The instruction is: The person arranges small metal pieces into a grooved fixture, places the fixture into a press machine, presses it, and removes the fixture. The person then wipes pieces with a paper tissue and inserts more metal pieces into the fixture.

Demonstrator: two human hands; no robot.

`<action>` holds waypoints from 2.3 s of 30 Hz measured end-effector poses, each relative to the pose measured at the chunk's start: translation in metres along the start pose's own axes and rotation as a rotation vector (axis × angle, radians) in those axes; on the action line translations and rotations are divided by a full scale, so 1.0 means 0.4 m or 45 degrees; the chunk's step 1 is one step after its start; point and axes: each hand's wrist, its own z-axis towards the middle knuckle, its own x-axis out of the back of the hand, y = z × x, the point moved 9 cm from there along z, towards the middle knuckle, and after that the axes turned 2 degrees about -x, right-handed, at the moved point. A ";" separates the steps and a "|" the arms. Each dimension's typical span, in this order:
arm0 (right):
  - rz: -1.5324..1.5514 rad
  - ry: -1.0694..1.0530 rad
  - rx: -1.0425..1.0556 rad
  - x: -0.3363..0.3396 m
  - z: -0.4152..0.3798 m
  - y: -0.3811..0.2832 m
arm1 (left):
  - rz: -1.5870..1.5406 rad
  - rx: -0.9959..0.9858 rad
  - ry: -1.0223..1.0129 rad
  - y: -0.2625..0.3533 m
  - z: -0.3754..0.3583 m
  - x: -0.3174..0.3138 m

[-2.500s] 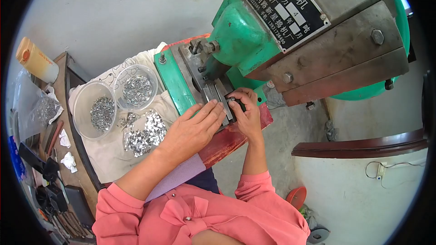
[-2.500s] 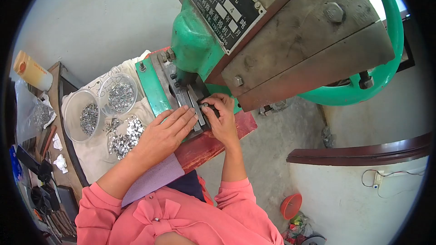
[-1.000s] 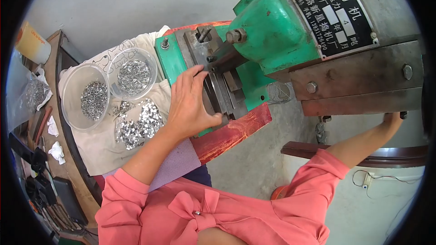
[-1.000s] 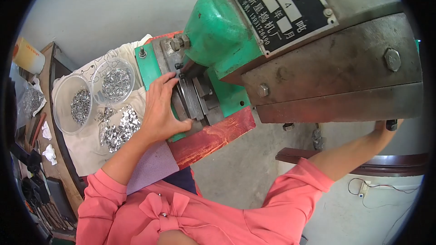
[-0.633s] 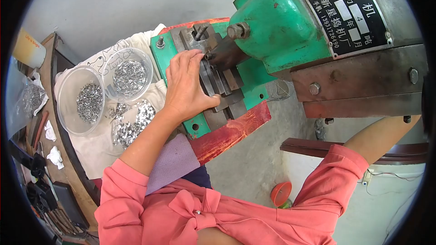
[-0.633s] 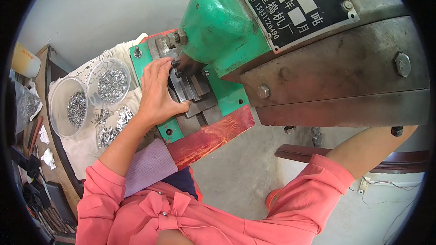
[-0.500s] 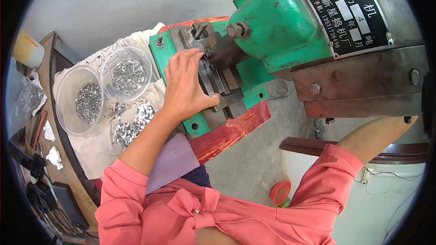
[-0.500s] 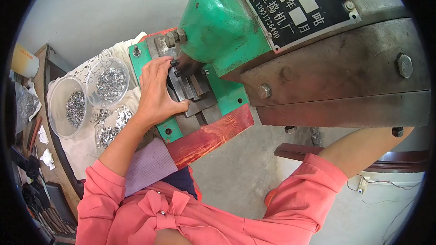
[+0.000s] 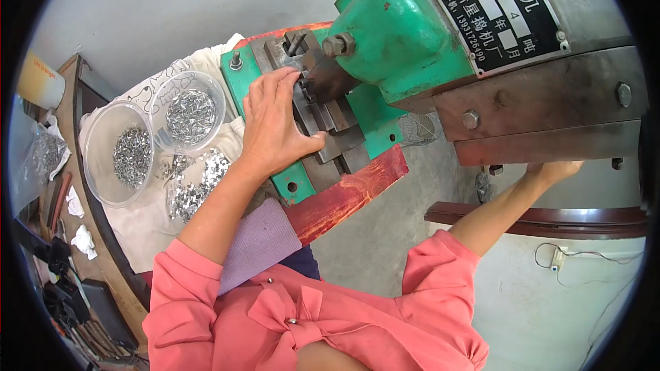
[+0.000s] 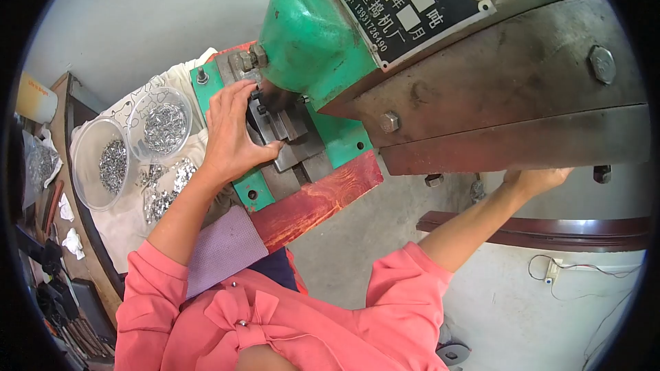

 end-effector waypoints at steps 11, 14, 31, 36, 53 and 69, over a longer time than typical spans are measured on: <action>-0.445 -0.380 -0.183 0.082 0.362 0.084 | -0.009 0.029 -0.022 -0.004 0.001 -0.003; -0.524 -0.384 -0.198 0.089 0.385 0.111 | -0.008 0.041 -0.030 -0.003 0.002 -0.004; -0.118 0.052 0.058 0.000 0.011 -0.017 | -0.009 0.041 -0.037 0.003 0.020 -0.015; -0.253 -0.234 -0.146 0.014 0.144 0.004 | 0.025 0.072 0.038 0.017 0.024 -0.016; -0.259 -0.267 -0.055 -0.071 0.188 -0.115 | 0.028 0.016 -0.087 0.072 -0.089 -0.009; 0.061 0.026 -0.145 -0.068 -0.088 -0.037 | 0.018 -0.042 -0.144 0.090 -0.117 -0.006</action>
